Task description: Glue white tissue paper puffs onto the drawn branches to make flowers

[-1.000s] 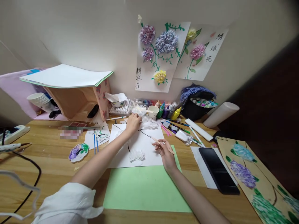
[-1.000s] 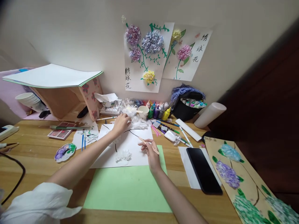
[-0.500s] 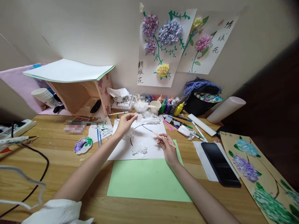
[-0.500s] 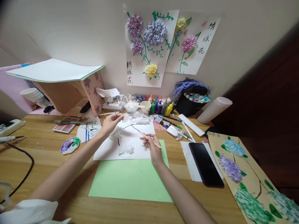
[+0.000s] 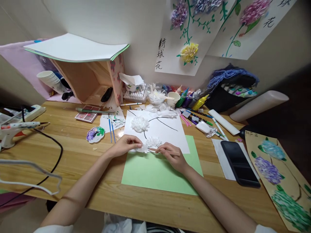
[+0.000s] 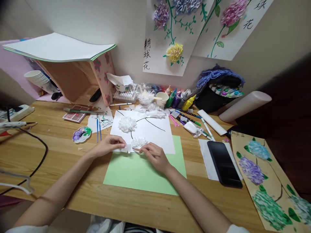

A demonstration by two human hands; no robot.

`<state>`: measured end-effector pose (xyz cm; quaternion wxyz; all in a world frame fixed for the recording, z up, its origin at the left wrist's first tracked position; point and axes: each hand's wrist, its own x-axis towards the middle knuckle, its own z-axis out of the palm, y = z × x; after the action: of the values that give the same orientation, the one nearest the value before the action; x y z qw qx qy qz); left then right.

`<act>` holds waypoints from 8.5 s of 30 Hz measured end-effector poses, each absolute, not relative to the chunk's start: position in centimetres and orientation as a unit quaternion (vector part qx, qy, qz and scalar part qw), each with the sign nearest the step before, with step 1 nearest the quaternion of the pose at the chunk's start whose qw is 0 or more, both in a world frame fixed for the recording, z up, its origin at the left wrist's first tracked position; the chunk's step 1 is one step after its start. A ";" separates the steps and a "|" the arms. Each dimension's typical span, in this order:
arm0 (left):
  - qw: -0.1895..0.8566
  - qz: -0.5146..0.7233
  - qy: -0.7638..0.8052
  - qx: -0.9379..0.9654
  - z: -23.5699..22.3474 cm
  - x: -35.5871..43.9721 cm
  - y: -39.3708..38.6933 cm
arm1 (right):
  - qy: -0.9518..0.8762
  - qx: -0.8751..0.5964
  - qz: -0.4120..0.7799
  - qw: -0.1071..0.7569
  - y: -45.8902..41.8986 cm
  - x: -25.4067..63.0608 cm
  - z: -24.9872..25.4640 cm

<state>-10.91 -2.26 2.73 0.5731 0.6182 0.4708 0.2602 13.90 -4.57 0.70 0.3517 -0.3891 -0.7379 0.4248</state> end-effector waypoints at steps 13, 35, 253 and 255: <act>0.402 0.241 0.508 0.723 1.7 -8.6 -3.4 | -0.704 -0.436 0.431 0.360 -4.5 13.8 0.4; 0.315 0.277 0.528 0.739 0.9 -7.4 -3.7 | -0.826 -0.338 0.291 0.346 -4.8 13.6 0.1; 0.025 0.254 0.609 0.751 4.4 -4.5 3.0 | -0.346 -0.481 0.559 0.580 -0.2 17.1 -1.1; -0.022 0.251 0.570 0.782 5.1 -3.9 6.0 | -0.357 -0.477 0.562 0.573 -0.4 17.0 -1.5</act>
<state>-3.92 6.03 5.08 -0.0223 0.7824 0.5697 0.2507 16.96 -0.44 -1.48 0.5734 -0.4769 -0.3569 0.5625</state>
